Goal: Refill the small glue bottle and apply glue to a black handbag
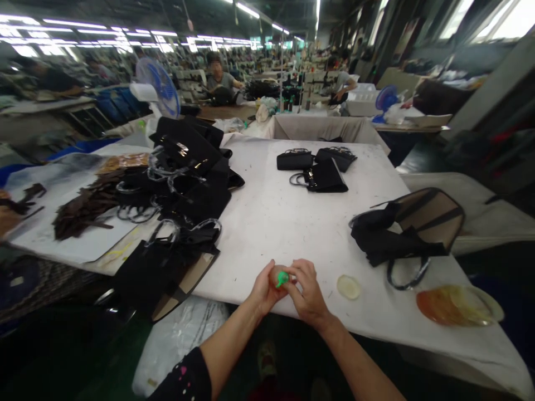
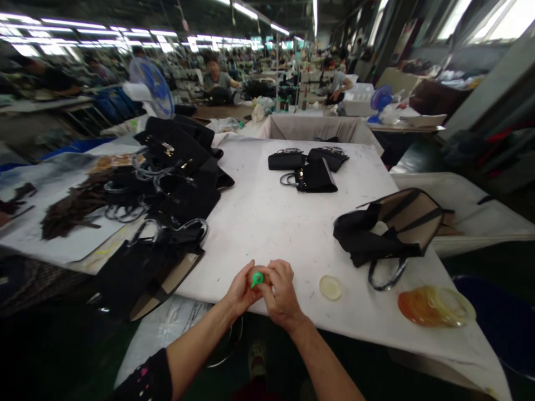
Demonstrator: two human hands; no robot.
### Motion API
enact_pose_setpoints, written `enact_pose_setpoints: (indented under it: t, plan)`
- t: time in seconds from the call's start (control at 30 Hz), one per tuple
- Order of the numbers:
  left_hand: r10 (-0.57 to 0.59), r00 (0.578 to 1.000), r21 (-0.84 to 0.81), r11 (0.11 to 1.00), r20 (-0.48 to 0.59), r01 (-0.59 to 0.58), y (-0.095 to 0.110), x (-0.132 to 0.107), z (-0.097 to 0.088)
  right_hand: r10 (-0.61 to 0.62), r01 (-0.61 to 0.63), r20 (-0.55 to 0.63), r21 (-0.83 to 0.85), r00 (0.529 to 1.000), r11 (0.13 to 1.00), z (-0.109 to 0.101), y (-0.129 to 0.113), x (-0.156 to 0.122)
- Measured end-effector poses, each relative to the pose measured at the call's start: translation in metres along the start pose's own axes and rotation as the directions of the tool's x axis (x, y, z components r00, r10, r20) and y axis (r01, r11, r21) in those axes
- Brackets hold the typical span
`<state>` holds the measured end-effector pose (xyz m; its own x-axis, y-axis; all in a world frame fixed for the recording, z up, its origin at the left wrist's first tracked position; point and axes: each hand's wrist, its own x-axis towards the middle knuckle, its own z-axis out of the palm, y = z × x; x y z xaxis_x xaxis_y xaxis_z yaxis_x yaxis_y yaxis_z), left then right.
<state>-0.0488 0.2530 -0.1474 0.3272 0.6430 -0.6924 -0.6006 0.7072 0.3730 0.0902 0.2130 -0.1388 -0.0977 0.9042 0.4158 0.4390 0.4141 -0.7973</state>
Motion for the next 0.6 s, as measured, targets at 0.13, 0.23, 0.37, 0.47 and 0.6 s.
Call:
enact_pose_setpoints:
  t: [0.13,0.23,0.37,0.47,0.6]
  plan:
    - [0.176,0.983,0.037,0.984,-0.049,-0.174,0.019,0.035,-0.022,0.069,-0.070,-0.068,-0.015,0.995,0.997,0.036,0.019,0.020]
    - [0.372,0.921,0.089,0.927,-0.113,-0.363,0.026,0.059,-0.042,0.111,-0.114,-0.086,-0.035,0.990,0.993,0.057,0.033,0.028]
    - [0.559,0.820,0.222,0.821,-0.125,-0.526,0.024,0.077,-0.075,0.183,-0.190,-0.101,-0.067,0.978,0.979,0.079,0.049,0.022]
    - [0.573,0.820,0.372,0.764,-0.013,-0.528,0.020,0.072,-0.098,0.222,-0.230,-0.112,-0.071,0.969,0.970,0.087,0.052,0.011]
    - [0.532,0.818,0.588,0.596,0.220,-0.547,0.016,0.057,-0.114,0.233,-0.246,-0.124,-0.093,0.964,0.965,0.090,0.051,0.001]
